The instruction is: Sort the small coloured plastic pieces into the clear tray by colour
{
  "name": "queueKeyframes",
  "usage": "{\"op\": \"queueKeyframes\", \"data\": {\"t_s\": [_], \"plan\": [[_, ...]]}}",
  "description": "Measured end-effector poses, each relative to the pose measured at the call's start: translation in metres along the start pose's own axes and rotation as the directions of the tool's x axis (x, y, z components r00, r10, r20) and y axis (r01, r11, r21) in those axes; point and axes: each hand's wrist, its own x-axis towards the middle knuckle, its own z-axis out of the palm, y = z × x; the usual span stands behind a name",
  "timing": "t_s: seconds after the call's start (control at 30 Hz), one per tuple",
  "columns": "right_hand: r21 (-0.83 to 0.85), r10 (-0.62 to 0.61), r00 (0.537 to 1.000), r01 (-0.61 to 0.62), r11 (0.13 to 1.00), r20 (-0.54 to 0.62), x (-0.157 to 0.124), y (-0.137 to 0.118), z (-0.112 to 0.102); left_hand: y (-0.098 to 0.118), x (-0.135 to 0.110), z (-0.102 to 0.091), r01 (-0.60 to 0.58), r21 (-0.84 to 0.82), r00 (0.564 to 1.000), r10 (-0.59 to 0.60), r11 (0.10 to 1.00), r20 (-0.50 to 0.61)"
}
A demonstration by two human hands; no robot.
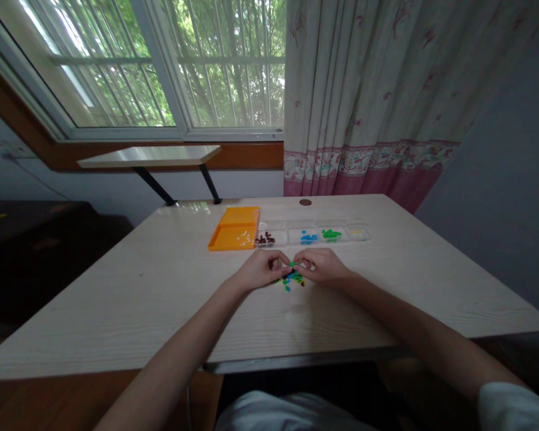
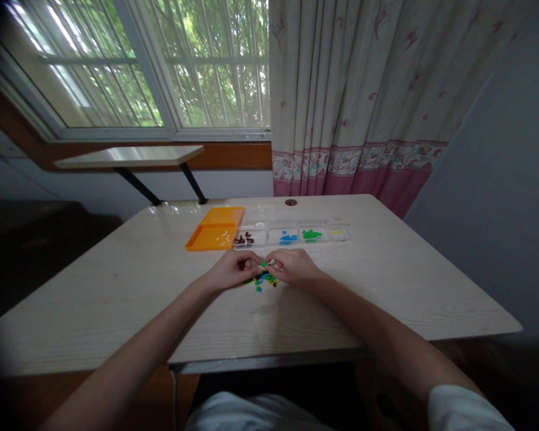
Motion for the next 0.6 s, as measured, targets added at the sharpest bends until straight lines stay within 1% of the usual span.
{"op": "queueKeyframes", "data": {"t_s": [0.07, 0.17, 0.27, 0.37, 0.47, 0.6], "plan": [[-0.03, 0.007, 0.999, -0.009, 1.0, -0.051, 0.0, 0.002, -0.004, 0.0, -0.001, -0.003, -0.019, 0.04, 1.0, 0.018, 0.999, 0.013], [-0.068, 0.033, 0.985, -0.045, 0.997, -0.17, 0.0, 0.006, -0.012, 0.003, -0.002, -0.006, -0.077, 0.14, 0.994, 0.065, 0.987, 0.088], [-0.088, 0.084, 0.946, -0.117, 0.989, -0.315, -0.001, 0.012, -0.021, 0.008, -0.004, -0.007, -0.121, 0.233, 0.982, 0.082, 0.965, 0.168], [-0.084, 0.117, 0.899, -0.167, 0.982, -0.421, -0.002, 0.016, -0.027, 0.011, -0.005, -0.006, -0.131, 0.301, 0.979, 0.077, 0.945, 0.187], [-0.069, 0.108, 0.874, -0.159, 0.985, -0.474, -0.003, 0.017, -0.028, 0.01, -0.005, -0.005, -0.143, 0.341, 0.98, 0.085, 0.929, 0.18], [-0.086, 0.084, 0.872, -0.143, 0.986, -0.481, -0.002, 0.016, -0.028, 0.009, -0.004, -0.006, -0.147, 0.406, 0.982, 0.086, 0.902, 0.166]]}}
